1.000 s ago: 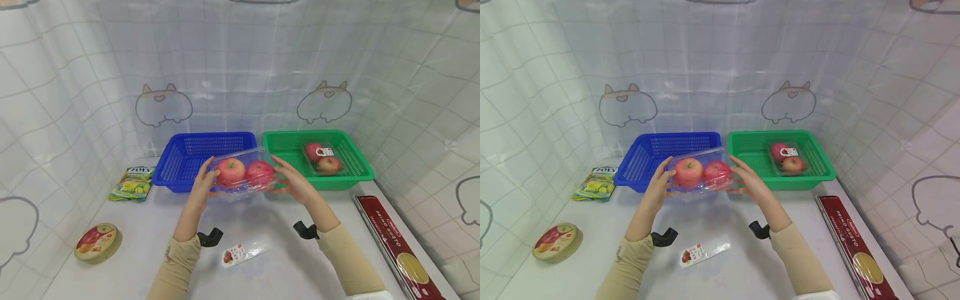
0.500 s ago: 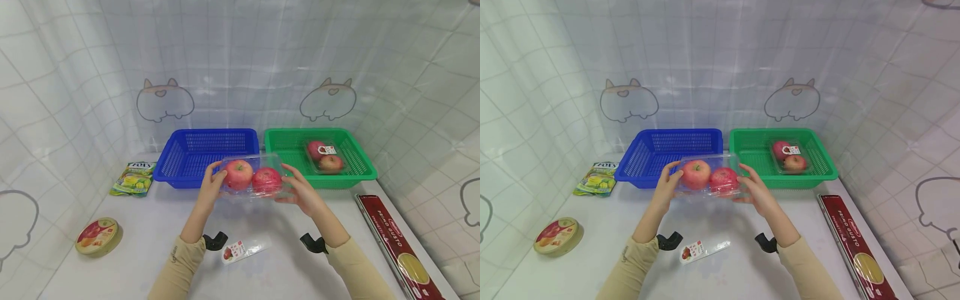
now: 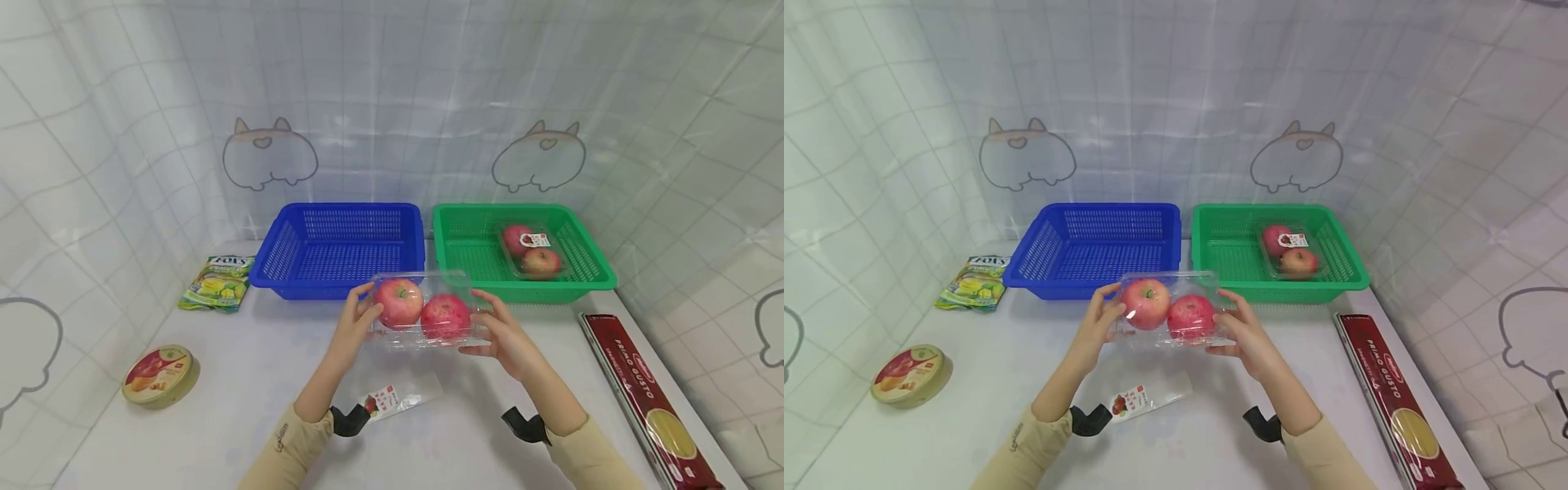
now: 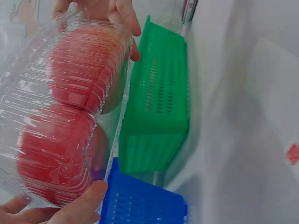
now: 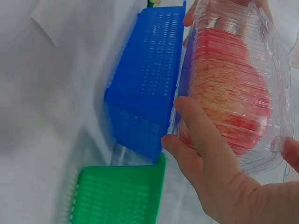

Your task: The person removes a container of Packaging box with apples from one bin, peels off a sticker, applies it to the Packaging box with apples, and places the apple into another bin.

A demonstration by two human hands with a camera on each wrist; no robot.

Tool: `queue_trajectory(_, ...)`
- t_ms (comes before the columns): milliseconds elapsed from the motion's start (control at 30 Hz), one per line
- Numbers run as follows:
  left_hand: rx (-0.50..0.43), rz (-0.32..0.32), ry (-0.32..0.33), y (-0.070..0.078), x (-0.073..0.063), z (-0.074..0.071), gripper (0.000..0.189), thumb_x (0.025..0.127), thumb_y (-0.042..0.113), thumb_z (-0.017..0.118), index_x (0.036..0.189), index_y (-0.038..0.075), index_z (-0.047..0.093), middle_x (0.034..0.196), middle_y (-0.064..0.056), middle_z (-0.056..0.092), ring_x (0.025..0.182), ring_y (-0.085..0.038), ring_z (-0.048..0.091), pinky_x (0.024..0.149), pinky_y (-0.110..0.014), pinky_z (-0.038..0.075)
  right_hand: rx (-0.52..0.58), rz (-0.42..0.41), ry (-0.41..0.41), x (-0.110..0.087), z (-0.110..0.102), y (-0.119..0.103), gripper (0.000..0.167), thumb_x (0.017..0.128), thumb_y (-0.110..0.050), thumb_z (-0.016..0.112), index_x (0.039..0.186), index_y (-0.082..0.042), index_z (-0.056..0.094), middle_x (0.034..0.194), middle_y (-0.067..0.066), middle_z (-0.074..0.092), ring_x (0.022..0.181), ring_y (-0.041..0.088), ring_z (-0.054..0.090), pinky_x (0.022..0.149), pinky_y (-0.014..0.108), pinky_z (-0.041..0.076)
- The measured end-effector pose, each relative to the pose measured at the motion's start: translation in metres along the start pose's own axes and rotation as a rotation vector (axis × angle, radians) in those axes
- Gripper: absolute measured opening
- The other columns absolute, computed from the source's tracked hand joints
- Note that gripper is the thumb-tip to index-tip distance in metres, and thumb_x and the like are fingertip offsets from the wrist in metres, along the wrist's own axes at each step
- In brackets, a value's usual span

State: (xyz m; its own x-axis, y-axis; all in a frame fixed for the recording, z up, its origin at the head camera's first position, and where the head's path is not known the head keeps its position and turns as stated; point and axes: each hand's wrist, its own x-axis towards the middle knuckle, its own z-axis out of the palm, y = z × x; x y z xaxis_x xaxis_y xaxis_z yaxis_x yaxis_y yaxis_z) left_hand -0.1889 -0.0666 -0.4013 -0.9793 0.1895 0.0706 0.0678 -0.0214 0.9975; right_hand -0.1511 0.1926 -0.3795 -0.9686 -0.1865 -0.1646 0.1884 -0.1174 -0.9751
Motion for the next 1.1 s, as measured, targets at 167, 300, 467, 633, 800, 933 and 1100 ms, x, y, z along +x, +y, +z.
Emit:
queue_trajectory(167,0.007,-0.015,-0.062,-0.009,-0.011,0.003,0.058,0.087,0.009,0.053,0.139,0.004,0.026,0.143,-0.031,0.027,0.125,-0.044,0.038,0.081,-0.046,0.051,0.012,0.029,0.011,-0.006,-0.002,0.011,0.056,0.093,-0.013,0.043,0.142,-0.009,0.016,0.127,0.020,0.034,0.093,0.022,0.058,0.081,0.055,0.048)
queue_trajectory(300,0.013,-0.044,-0.082,-0.017,-0.016,0.004,0.061,0.088,0.011,0.054,0.140,0.004,0.025,0.144,-0.030,0.025,0.126,-0.043,0.038,0.085,-0.047,0.049,0.018,0.048,0.029,-0.007,-0.003,0.020,0.057,0.091,-0.012,0.043,0.141,-0.008,0.016,0.127,0.021,0.034,0.092,0.023,0.057,0.081,0.056,0.048)
queue_trajectory(467,0.029,-0.072,-0.068,-0.025,-0.020,0.006,0.060,0.089,0.012,0.053,0.141,0.003,0.025,0.145,-0.027,0.026,0.128,-0.040,0.036,0.091,-0.048,0.045,0.036,0.091,0.056,-0.003,-0.003,0.032,0.058,0.089,-0.012,0.043,0.141,-0.010,0.017,0.133,0.022,0.031,0.094,0.024,0.057,0.083,0.057,0.047)
queue_trajectory(633,0.022,-0.075,-0.047,-0.037,-0.016,0.009,0.060,0.090,0.011,0.050,0.143,0.000,0.023,0.147,-0.027,0.021,0.135,-0.042,0.019,0.106,-0.054,0.025,0.050,0.113,0.084,0.003,-0.002,0.040,0.059,0.091,-0.013,0.044,0.142,-0.011,0.016,0.134,0.023,0.029,0.092,0.024,0.057,0.085,0.058,0.045)
queue_trajectory(800,-0.005,-0.102,-0.045,-0.048,-0.007,0.012,0.062,0.091,0.011,0.047,0.145,0.000,0.018,0.150,-0.025,0.013,0.137,-0.041,0.011,0.106,-0.056,0.022,0.043,0.119,0.117,0.011,-0.003,0.046,0.058,0.091,-0.012,0.044,0.142,-0.009,0.017,0.125,0.020,0.035,0.085,0.022,0.057,0.086,0.056,0.045)
queue_trajectory(933,-0.006,-0.117,-0.041,-0.055,-0.003,0.013,0.062,0.092,0.011,0.045,0.146,0.001,0.016,0.150,-0.025,0.012,0.138,-0.040,0.010,0.105,-0.057,0.023,0.015,0.127,0.143,0.017,-0.004,0.053,0.058,0.088,-0.011,0.045,0.140,-0.007,0.020,0.123,0.020,0.035,0.086,0.023,0.056,0.086,0.054,0.046)
queue_trajectory(1100,-0.008,-0.126,-0.042,-0.064,0.002,0.013,0.061,0.092,0.009,0.044,0.145,0.000,0.016,0.150,-0.027,0.010,0.137,-0.042,0.009,0.106,-0.058,0.019,-0.018,0.136,0.174,0.023,-0.004,0.058,0.058,0.087,-0.010,0.045,0.140,-0.007,0.022,0.126,0.022,0.035,0.094,0.027,0.053,0.089,0.056,0.043)
